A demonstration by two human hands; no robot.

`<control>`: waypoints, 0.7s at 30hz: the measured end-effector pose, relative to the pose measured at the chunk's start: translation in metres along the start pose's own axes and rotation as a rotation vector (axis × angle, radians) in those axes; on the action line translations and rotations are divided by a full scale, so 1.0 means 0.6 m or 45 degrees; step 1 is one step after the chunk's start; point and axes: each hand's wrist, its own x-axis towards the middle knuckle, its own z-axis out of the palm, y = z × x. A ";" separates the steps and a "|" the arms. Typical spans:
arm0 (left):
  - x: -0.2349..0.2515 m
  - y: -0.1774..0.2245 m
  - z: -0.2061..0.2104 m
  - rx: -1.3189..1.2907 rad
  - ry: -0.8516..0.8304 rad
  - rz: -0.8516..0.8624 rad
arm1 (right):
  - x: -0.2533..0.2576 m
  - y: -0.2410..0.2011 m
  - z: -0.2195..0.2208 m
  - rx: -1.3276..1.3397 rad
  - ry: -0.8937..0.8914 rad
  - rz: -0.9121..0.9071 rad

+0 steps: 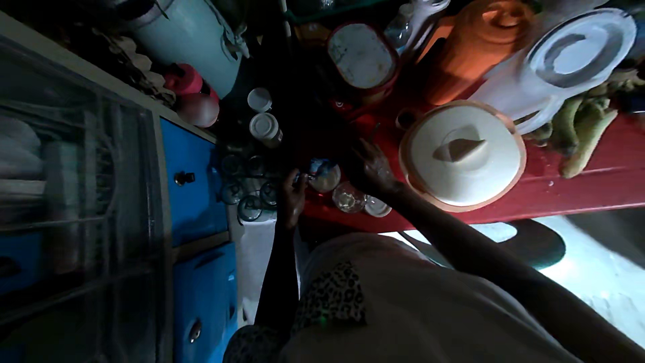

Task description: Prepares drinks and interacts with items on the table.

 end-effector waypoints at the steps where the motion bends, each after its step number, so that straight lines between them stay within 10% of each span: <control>1: 0.002 -0.001 0.002 0.010 0.010 0.021 | 0.001 0.004 -0.001 0.039 -0.023 -0.015; 21: 0.002 0.000 -0.003 -0.031 0.047 0.061 | -0.003 0.003 0.002 0.082 -0.149 0.031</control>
